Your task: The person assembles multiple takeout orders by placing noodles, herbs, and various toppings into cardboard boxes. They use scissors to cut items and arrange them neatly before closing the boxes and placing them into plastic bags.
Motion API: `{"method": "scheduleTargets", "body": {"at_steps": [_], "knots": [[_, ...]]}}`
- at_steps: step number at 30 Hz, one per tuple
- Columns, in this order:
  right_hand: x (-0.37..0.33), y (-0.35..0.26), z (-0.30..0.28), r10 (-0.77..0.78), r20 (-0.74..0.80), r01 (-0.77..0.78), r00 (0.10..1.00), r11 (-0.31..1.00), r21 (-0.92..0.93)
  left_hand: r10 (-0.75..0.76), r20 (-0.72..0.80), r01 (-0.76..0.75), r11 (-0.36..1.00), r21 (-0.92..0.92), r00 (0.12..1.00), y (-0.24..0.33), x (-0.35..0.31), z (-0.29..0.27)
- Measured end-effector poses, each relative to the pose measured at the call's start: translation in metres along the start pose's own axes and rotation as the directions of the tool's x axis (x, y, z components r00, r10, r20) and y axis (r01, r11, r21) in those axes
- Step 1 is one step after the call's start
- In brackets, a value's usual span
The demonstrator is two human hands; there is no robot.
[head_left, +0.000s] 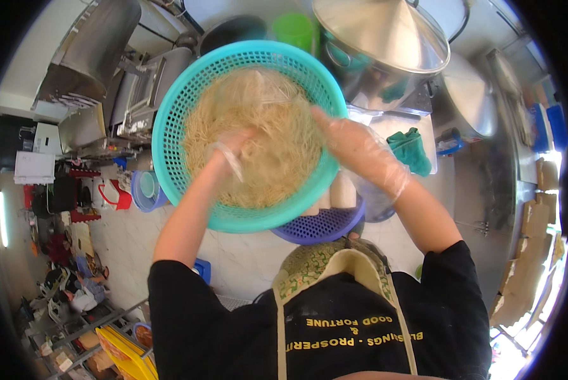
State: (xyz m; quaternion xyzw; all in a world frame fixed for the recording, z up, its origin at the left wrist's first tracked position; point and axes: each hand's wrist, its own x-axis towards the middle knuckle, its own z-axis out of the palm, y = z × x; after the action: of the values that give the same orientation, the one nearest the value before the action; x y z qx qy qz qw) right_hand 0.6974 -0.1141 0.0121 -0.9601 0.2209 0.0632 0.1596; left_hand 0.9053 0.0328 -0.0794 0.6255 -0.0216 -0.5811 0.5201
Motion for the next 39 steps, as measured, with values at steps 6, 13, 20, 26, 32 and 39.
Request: {"method": "scheduleTargets", "body": {"at_steps": [6,13,20,26,32,39], "knots": [[0.000,-0.010,0.004,0.038,0.006,-0.038,0.999,0.999,0.014,-0.078,0.028,0.073,0.986,0.150,0.997,-0.005,0.020,0.011],[-0.008,-0.001,-0.006,-0.055,-0.006,0.055,0.998,0.961,0.271,0.180,0.045,-0.176,0.982,-0.072,0.983,-0.010,0.056,0.001],[-0.039,-0.023,-0.011,0.221,0.191,-0.292,0.956,0.713,0.638,0.453,0.101,-0.451,0.892,-0.040,0.886,0.014,0.014,-0.004],[-0.075,-0.036,-0.012,0.116,0.540,-0.509,0.834,-0.217,0.833,0.428,0.220,-0.481,0.805,0.349,0.876,0.069,-0.021,-0.005],[-0.086,-0.038,0.037,-0.051,0.591,-0.512,0.805,-0.564,0.649,0.360,0.267,-0.346,0.176,0.922,0.894,0.088,-0.015,0.033],[-0.076,-0.026,0.038,-0.137,0.599,-0.550,0.789,-0.592,0.589,0.481,0.346,-0.485,0.200,0.851,0.805,0.092,-0.047,0.018]]}}
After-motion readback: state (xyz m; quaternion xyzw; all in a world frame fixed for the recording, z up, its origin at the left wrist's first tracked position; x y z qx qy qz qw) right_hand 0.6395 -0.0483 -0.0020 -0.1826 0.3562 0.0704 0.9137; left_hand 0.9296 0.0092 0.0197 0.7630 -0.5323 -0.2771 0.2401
